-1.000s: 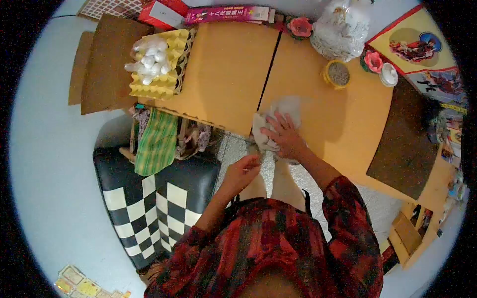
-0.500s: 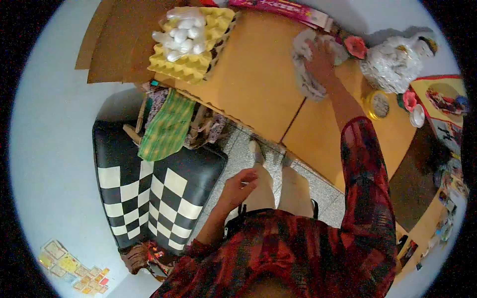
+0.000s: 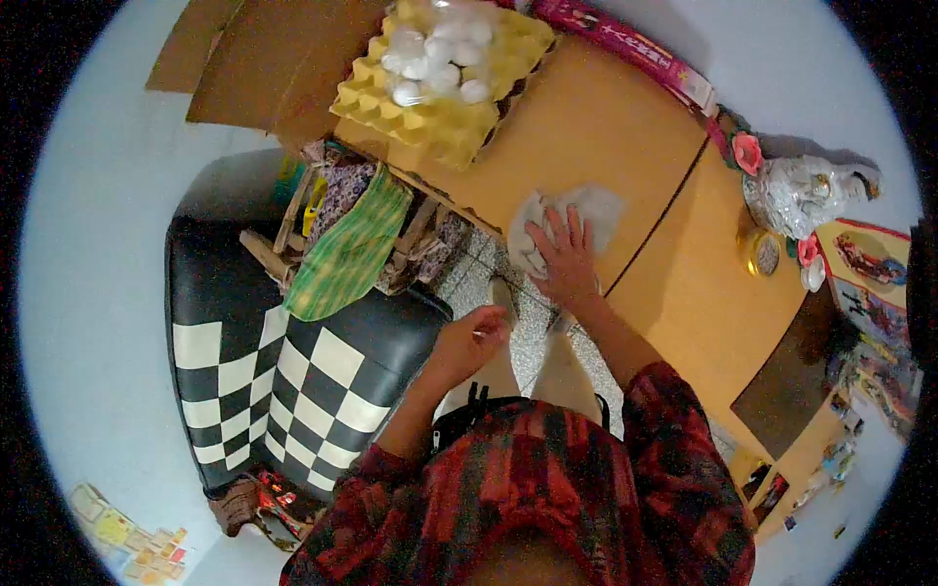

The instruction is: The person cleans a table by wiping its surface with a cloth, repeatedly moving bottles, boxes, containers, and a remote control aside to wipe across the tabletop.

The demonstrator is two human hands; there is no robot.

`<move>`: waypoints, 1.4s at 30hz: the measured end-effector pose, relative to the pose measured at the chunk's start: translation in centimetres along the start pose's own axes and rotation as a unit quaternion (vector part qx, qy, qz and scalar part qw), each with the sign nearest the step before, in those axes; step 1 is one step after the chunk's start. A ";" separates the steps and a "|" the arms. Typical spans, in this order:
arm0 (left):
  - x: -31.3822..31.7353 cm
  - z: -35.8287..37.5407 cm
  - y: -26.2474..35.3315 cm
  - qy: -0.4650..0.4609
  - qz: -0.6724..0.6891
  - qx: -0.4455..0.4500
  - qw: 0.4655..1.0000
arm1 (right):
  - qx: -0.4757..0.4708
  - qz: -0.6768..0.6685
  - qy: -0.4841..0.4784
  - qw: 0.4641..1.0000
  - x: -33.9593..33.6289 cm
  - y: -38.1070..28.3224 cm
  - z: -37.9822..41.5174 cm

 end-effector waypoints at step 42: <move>-8.3 9.1 -10.0 0.250 0.136 -0.030 0.958 | -0.209 0.044 -0.150 0.965 7.3 -15.9 -18.5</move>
Point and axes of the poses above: each hand's wrist, its own z-axis away from the middle knuckle, its own x-axis out of the palm, y = z × x, the point moved 2 cm from there along -z, towards the middle knuckle, and after that the axes turned 1 degree about -y, right-handed, at the moved point
